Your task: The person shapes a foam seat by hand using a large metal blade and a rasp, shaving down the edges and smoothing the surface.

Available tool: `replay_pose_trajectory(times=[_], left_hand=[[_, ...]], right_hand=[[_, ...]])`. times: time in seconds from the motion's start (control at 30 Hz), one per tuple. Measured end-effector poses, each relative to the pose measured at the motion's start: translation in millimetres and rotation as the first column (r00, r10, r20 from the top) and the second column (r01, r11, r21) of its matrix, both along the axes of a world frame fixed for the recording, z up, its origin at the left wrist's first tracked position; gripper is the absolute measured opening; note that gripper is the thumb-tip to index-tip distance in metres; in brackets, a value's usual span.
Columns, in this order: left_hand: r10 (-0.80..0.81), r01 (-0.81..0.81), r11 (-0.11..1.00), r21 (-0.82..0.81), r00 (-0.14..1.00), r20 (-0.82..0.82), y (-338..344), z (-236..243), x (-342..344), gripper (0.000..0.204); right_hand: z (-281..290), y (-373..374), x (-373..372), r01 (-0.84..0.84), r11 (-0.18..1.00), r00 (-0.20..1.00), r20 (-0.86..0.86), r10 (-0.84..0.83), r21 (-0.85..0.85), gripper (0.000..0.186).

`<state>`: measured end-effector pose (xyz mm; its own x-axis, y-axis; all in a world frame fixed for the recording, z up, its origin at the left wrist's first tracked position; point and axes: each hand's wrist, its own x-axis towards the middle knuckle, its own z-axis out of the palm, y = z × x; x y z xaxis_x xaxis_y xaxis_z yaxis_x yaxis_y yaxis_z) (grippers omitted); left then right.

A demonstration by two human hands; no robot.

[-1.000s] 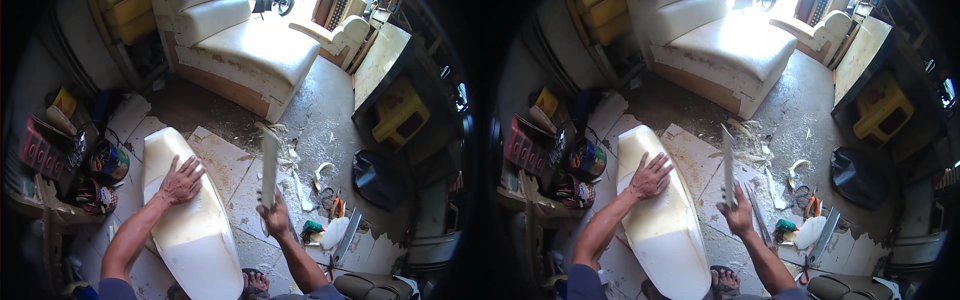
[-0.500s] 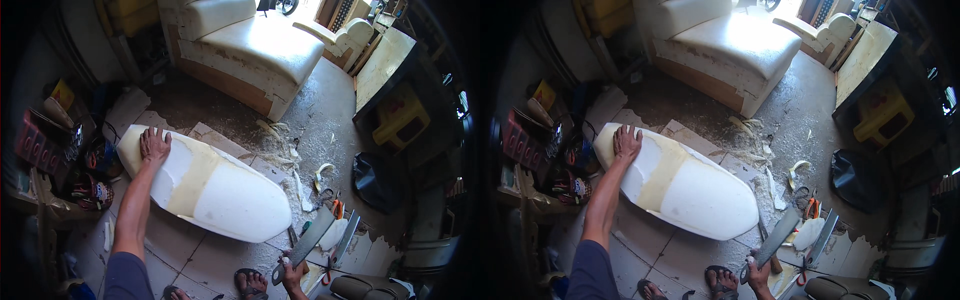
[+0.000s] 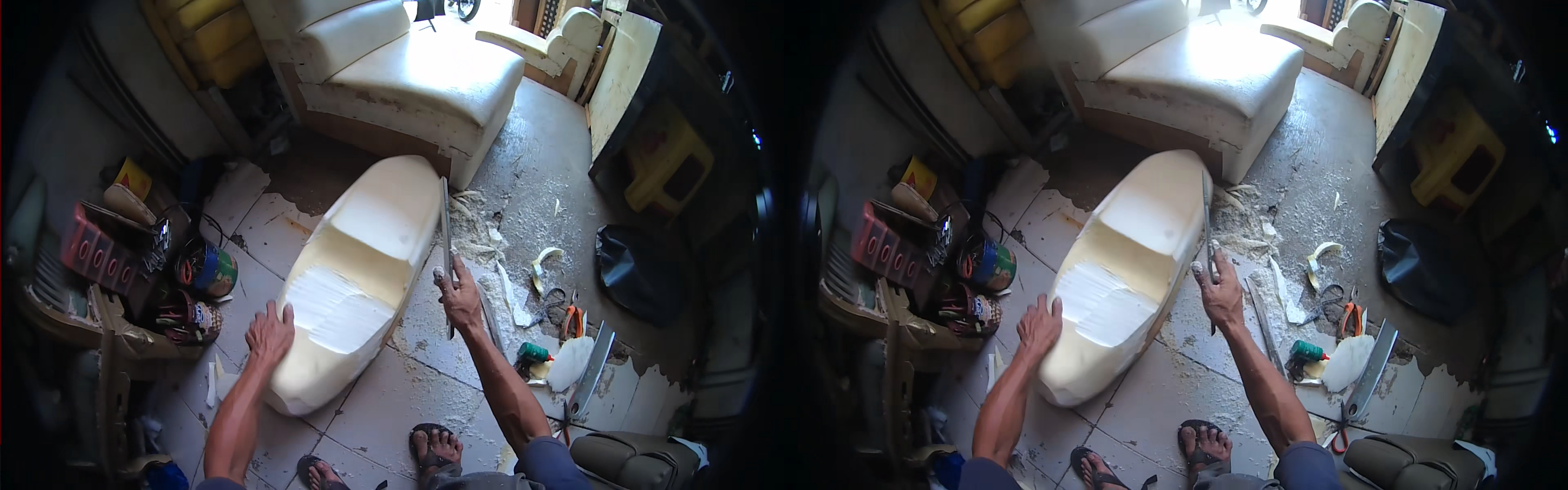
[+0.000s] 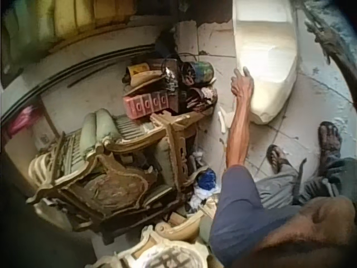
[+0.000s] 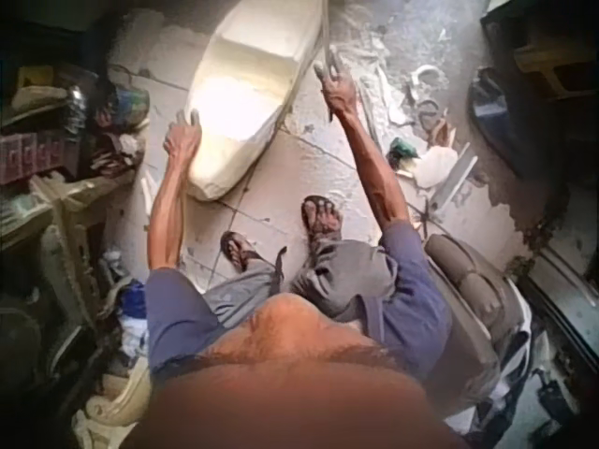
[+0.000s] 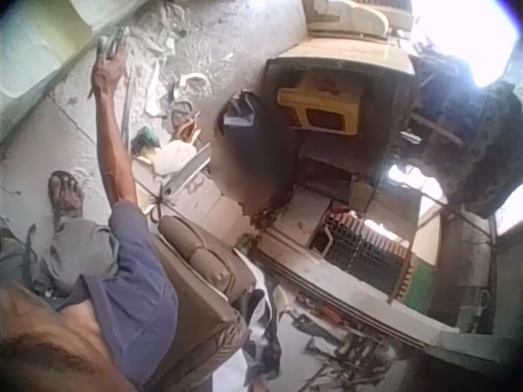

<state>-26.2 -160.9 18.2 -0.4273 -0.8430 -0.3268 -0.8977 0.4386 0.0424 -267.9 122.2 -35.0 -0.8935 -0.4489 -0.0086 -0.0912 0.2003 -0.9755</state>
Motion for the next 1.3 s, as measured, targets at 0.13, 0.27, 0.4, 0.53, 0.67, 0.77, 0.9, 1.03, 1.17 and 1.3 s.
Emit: replay_pose_trajectory(times=[0.13, 0.27, 0.4, 0.53, 0.67, 0.77, 0.9, 1.03, 1.17, 1.3], left_hand=[[-0.209, 0.157, 0.957, -0.246, 0.957, -0.2, 73, -24, 34, 0.06], [-0.377, 0.319, 0.914, -0.251, 0.895, -0.236, 137, -43, 39, 0.066], [-0.434, 0.404, 0.9, -0.166, 0.869, -0.237, 146, -33, 9, 0.068], [-0.389, 0.372, 0.921, -0.116, 0.865, -0.316, 111, -33, -60, 0.068], [-0.38, 0.317, 0.921, -0.225, 0.855, -0.352, 91, -47, -101, 0.068], [-0.396, 0.348, 0.914, -0.207, 0.873, -0.285, 92, -53, -104, 0.068], [-0.443, 0.352, 0.893, -0.28, 0.797, -0.41, 94, -49, -96, 0.067], [-0.375, 0.348, 0.927, -0.14, 0.866, -0.332, 92, -46, -93, 0.069], [-0.379, 0.33, 0.925, -0.188, 0.837, -0.395, 94, -48, -90, 0.07], [-0.377, 0.327, 0.926, -0.19, 0.835, -0.4, 96, -48, -88, 0.069]], right_hand=[[-28, -3, 30, -0.071, 0.979, 0.979, 0.199, 0.033, 0.189, 0.063], [-51, 1, 64, -0.178, 0.926, 0.958, 0.274, 0.086, 0.333, 0.049], [-55, 0, 75, -0.252, 0.882, 0.961, -0.004, 0.277, 0.397, 0.051], [-58, 18, 87, -0.31, 0.832, 0.939, 0.011, 0.343, 0.46, 0.036], [-44, 64, 133, -0.243, 0.824, 0.951, -0.041, 0.306, 0.511, 0.045], [-30, 53, 122, -0.236, 0.849, 0.969, 0.043, 0.245, 0.472, 0.029], [-45, -19, 56, -0.209, 0.905, 0.908, -0.271, 0.32, 0.371, 0.038], [-64, 29, 89, -0.271, 0.764, 0.87, -0.19, 0.454, 0.585, 0.039], [-40, 56, 127, -0.217, 0.807, 0.976, 0.09, 0.201, 0.55, 0.048], [-64, 16, 85, -0.208, 0.877, 0.974, 0.007, 0.228, 0.434, 0.038]])
